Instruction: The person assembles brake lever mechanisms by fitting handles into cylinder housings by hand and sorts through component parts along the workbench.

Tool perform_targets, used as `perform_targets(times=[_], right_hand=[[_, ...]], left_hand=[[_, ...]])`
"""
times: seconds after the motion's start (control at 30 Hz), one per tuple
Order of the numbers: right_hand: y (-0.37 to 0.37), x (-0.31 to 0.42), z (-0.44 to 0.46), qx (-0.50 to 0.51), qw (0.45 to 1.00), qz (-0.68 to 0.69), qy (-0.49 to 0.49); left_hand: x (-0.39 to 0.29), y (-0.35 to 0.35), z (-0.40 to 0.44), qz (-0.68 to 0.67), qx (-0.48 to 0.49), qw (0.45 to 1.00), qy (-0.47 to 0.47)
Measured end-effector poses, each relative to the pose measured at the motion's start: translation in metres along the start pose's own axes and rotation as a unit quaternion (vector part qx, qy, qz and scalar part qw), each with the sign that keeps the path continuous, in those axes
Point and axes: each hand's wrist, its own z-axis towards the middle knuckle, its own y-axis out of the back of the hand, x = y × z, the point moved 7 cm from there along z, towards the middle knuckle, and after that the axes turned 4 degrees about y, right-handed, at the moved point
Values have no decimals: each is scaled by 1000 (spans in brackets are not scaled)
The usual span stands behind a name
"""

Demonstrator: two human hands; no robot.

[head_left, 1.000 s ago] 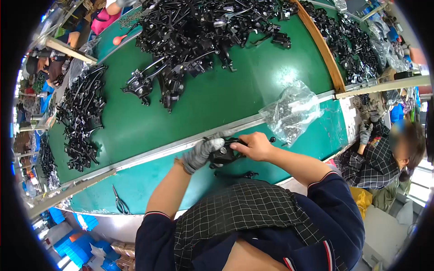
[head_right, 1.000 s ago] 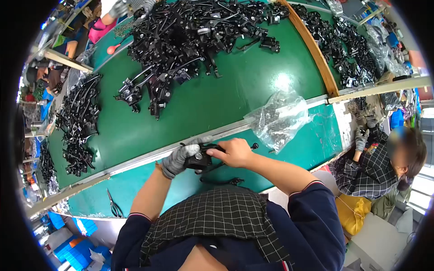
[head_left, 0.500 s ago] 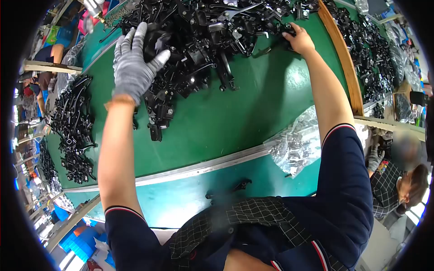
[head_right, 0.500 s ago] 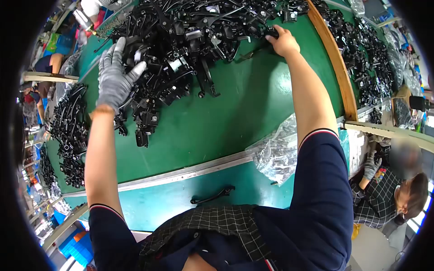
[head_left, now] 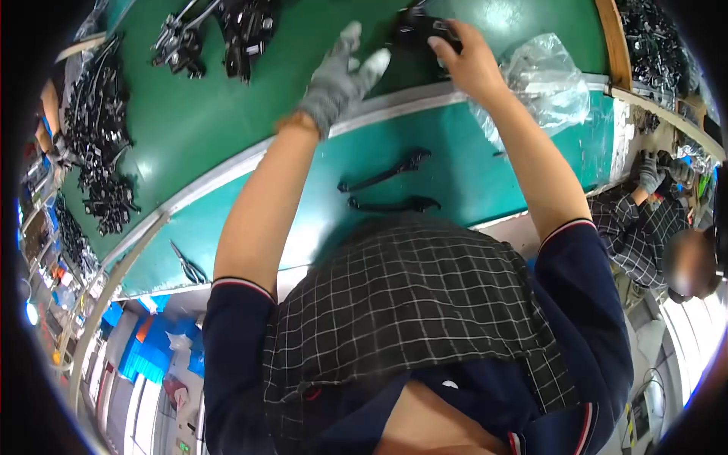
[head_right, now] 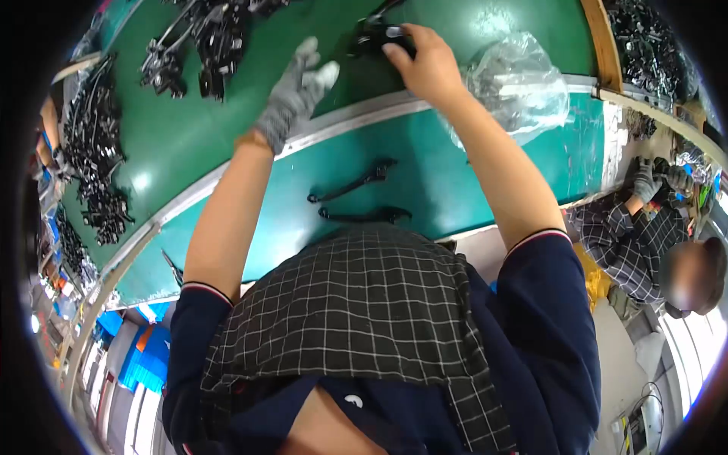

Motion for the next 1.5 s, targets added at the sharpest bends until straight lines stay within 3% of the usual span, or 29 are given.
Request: perform_targets(times=[0.03, 0.1, 0.17, 0.2, 0.27, 0.37, 0.47, 0.5, 0.53, 0.57, 0.63, 0.67, 0.7, 0.73, 0.8, 0.9, 1.0, 1.07, 1.1, 1.17, 1.43, 1.47, 1.5], right_hand=[[-4, 13, -20, 7, 1000, 4, -3], [2, 83, -64, -34, 968, -70, 240], [-46, 93, -125, 229, 960, -65, 147], [-54, 109, -148, 217, 951, -79, 205], [-68, 118, -177, 191, 938, -103, 270], [-87, 107, -189, 240, 920, -163, 262], [-75, 91, -183, 259, 937, -179, 151], [-47, 106, -172, 195, 962, -138, 129], [-14, 121, -167, 134, 981, -93, 106], [7, 119, -164, 83, 996, 11, 24], [32, 106, -163, 34, 970, 194, -144], [39, 100, -164, 35, 935, 269, -227], [50, 106, -161, 37, 937, 267, -224], [58, 114, -160, 22, 890, 386, -240], [67, 129, -160, -8, 753, 603, -264], [62, 152, -162, 4, 769, 580, -270], [55, 153, -170, 42, 789, 554, -261], [46, 150, -178, 112, 809, 527, -236], [45, 147, -183, 102, 811, 525, -237], [36, 136, -200, 118, 779, 526, -322], [21, 113, -205, 197, 678, 631, -320], [30, 95, -201, 237, 841, 438, -211], [35, 81, -199, 263, 938, 209, -83]], left_hand=[[14, -2, 3, -73, 5, 996, 49], [16, 1, 12, 5, 7, 999, 40], [12, 0, 12, 158, 25, 987, 34], [4, 2, 7, 163, 21, 986, 24], [-16, -8, -4, 419, 79, 904, -30], [-12, -4, -3, 443, 69, 894, 15], [-26, 21, -29, 481, 41, 876, 3], [-36, 29, -43, 484, 34, 874, -3], [-33, 39, -60, 288, 52, 953, 83], [-28, 44, -80, 77, 69, 981, 161], [-24, 50, -110, -122, 153, 976, 98], [-27, 54, -127, -123, 149, 976, 95], [-38, 50, -148, -184, 208, 958, 66], [-48, 45, -168, -244, 265, 932, 36], [-46, 37, -193, -221, 265, 938, 23], [-46, 17, -222, -169, 276, 946, 7], [-55, -4, -242, -32, 343, 939, 4], [-53, -9, -251, -49, 350, 935, 5], [-52, -12, -254, -63, 359, 931, 8], [-52, -25, -255, -71, 388, 919, 2], [-22, -51, -248, -241, 413, 860, 179], [-15, -49, -245, -231, 401, 862, 205], [-8, -45, -242, -222, 386, 866, 230]])
